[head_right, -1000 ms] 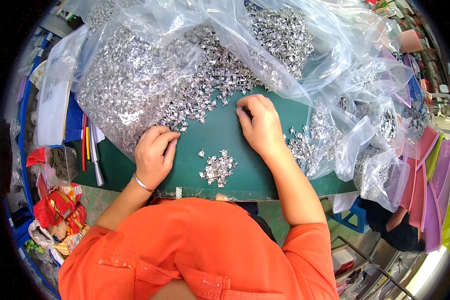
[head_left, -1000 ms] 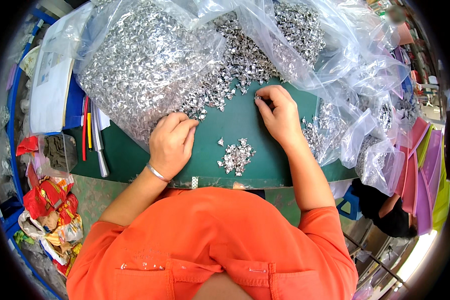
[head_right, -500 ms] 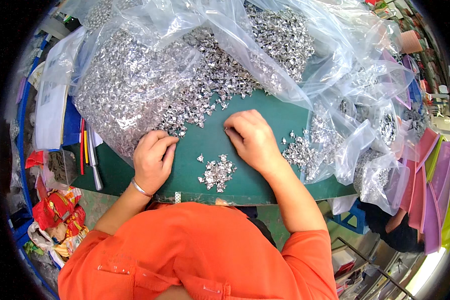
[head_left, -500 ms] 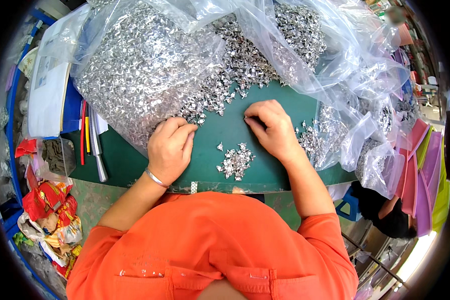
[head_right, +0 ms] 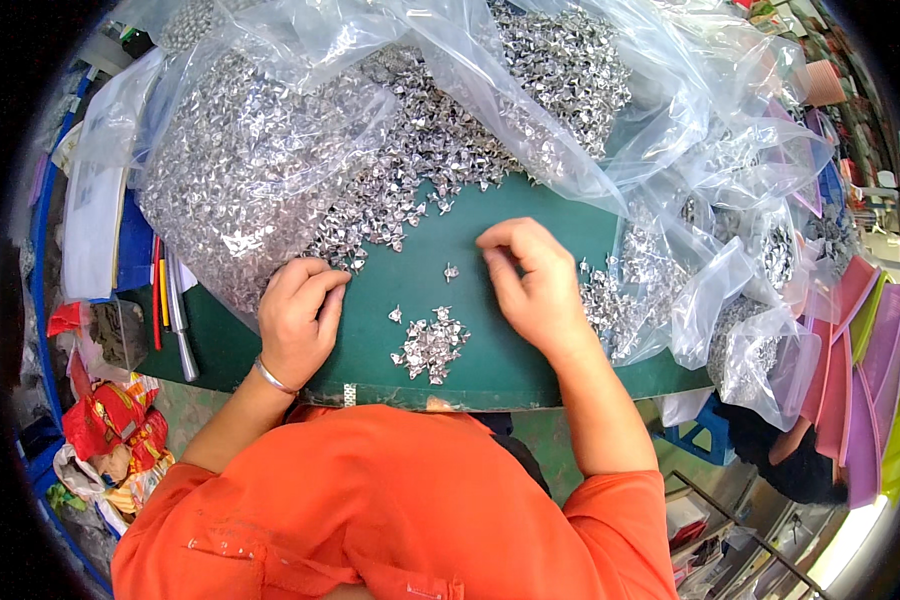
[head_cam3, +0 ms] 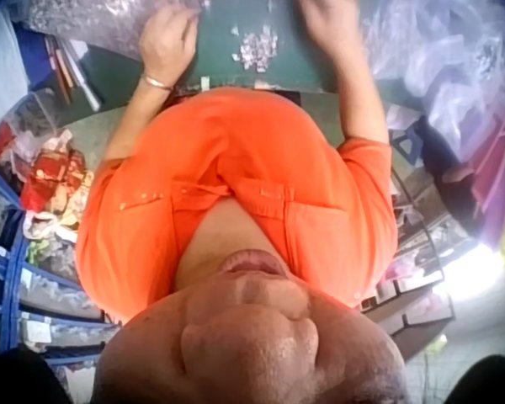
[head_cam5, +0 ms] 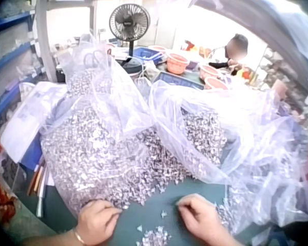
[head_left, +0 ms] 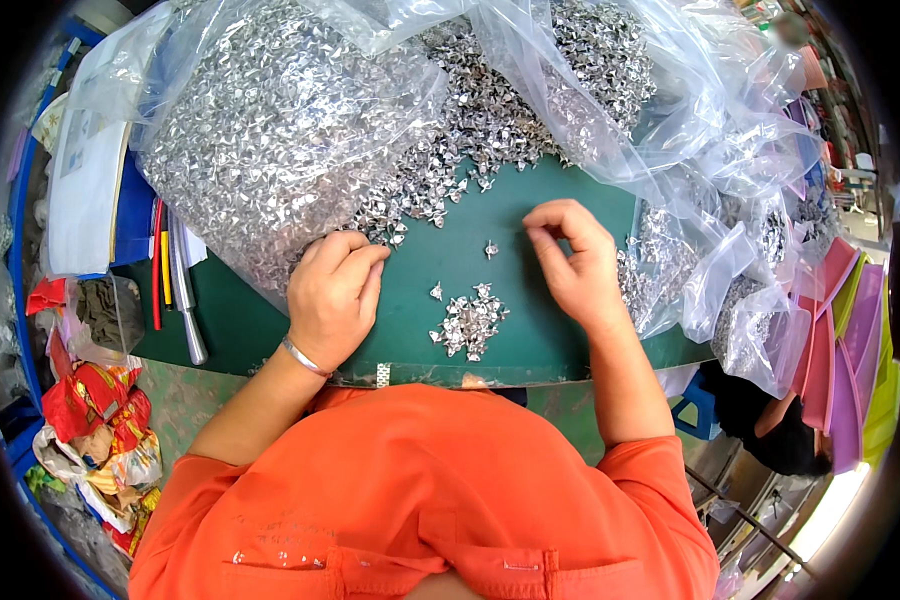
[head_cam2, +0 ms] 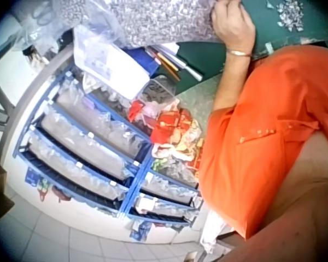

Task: The person sorts small silver metal pieces on a green table using both hands. They pick up individual pieces from a large pile and place them into a smaller, organized pile in the center of the workspace.

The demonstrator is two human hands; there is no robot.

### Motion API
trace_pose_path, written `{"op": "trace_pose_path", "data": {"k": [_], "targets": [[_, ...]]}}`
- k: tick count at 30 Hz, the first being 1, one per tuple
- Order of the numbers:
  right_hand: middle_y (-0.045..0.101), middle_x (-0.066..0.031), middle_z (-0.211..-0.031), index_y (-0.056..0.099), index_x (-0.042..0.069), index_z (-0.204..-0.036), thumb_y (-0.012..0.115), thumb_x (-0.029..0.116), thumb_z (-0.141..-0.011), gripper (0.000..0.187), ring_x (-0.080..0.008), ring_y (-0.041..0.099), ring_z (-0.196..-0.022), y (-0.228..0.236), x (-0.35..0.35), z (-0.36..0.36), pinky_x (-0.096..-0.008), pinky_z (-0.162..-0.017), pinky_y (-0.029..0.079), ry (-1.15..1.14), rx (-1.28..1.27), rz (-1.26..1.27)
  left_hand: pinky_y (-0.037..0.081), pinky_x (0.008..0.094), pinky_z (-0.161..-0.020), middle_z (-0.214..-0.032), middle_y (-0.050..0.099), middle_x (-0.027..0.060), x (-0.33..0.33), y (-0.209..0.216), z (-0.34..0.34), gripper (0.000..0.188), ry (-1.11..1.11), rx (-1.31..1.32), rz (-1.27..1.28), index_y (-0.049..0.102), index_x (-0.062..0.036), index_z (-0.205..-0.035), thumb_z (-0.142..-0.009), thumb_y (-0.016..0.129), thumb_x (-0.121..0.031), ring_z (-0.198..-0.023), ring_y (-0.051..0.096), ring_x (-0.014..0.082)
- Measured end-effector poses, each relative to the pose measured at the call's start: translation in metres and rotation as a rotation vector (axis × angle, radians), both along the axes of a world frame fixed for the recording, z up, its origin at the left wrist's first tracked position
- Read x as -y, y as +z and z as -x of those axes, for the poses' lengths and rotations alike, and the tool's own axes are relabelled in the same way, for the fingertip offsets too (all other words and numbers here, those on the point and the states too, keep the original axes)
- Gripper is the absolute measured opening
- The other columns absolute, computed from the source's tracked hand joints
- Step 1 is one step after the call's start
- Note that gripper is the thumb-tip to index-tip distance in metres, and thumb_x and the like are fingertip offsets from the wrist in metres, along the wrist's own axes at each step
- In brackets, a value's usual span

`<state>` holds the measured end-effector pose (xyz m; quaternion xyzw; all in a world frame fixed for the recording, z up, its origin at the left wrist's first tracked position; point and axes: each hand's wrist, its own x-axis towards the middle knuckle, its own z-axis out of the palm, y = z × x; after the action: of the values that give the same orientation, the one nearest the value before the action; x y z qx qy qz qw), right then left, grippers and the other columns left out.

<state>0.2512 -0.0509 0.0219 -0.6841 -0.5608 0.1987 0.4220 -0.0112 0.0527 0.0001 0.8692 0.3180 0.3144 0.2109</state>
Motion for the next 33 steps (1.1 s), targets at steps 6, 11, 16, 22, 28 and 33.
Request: {"op": "trace_pose_path", "data": {"k": [6, 11, 16, 22, 28, 33], "targets": [[0.07, -0.0127, -0.097, 0.068, 0.004, -0.096, 0.076, -0.002, -0.08, 0.018, -0.0337, 0.066, -0.089, -0.01, -0.002, 0.013, -0.0395, -0.079, 0.054, 0.227, 0.089, -0.022, 0.052, 0.04, -0.072, -0.092, 0.065, 0.0097, 0.0, 0.002, -0.001, 0.015, 0.007, -0.013, 0.008, 0.073, -0.0048, -0.094, -0.081, 0.074, 0.001, -0.082, 0.065, 0.0313], [0.071, -0.006, -0.088, 0.073, 0.002, -0.09, 0.072, -0.002, -0.085, 0.006, -0.0173, 0.068, -0.08, 0.018, 0.0, 0.004, -0.0318, -0.069, 0.053, 0.466, -0.361, 0.298, 0.051, 0.0402, -0.071, -0.092, 0.065, 0.0094, 0.002, 0.001, 0.001, 0.015, 0.022, -0.015, 0.008, 0.073, -0.0052, -0.094, -0.081, 0.075, 0.001, -0.082, 0.065, 0.0311], [0.069, -0.0137, -0.106, 0.071, 0.001, -0.103, 0.064, -0.009, -0.079, 0.027, -0.0361, 0.063, -0.104, 0.014, -0.035, 0.016, -0.0433, -0.091, 0.052, 0.263, 0.27, -0.06, 0.051, 0.0402, -0.071, -0.092, 0.065, 0.0094, 0.0, 0.001, -0.001, 0.015, 0.013, -0.002, -0.012, 0.073, -0.0048, -0.094, -0.08, 0.075, 0.001, -0.081, 0.064, 0.0309], [0.068, -0.0158, -0.104, 0.07, 0.001, -0.105, 0.057, -0.014, -0.081, 0.031, -0.0371, 0.066, -0.097, 0.007, -0.039, 0.0, -0.0411, -0.087, 0.054, 0.274, 0.099, 0.026, 0.051, 0.0401, -0.072, -0.092, 0.065, 0.0096, 0.001, 0.002, -0.001, 0.015, 0.005, 0.014, 0.007, 0.072, -0.0045, -0.094, -0.081, 0.075, 0.002, -0.082, 0.064, 0.0312], [0.068, -0.0148, -0.102, 0.069, 0.001, -0.102, 0.065, -0.007, -0.085, 0.02, -0.0359, 0.067, -0.094, 0.0, -0.028, -0.001, -0.0404, -0.084, 0.055, 0.124, 0.097, 0.075, 0.052, 0.04, -0.072, -0.093, 0.066, 0.0096, 0.001, -0.001, 0.0, 0.015, 0.006, 0.015, 0.004, 0.072, -0.0044, -0.094, -0.081, 0.074, 0.002, -0.082, 0.064, 0.0314], [0.066, -0.0116, -0.092, 0.069, 0.003, -0.095, 0.072, -0.006, -0.08, 0.018, -0.033, 0.065, -0.092, -0.003, -0.019, 0.004, -0.0395, -0.078, 0.054, 0.279, 0.167, -0.011, 0.052, 0.04, -0.073, -0.093, 0.066, 0.0099, 0.0, 0.0, 0.0, 0.015, -0.005, 0.008, 0.004, 0.072, -0.0042, -0.095, -0.081, 0.074, 0.002, -0.082, 0.065, 0.0313]]}}
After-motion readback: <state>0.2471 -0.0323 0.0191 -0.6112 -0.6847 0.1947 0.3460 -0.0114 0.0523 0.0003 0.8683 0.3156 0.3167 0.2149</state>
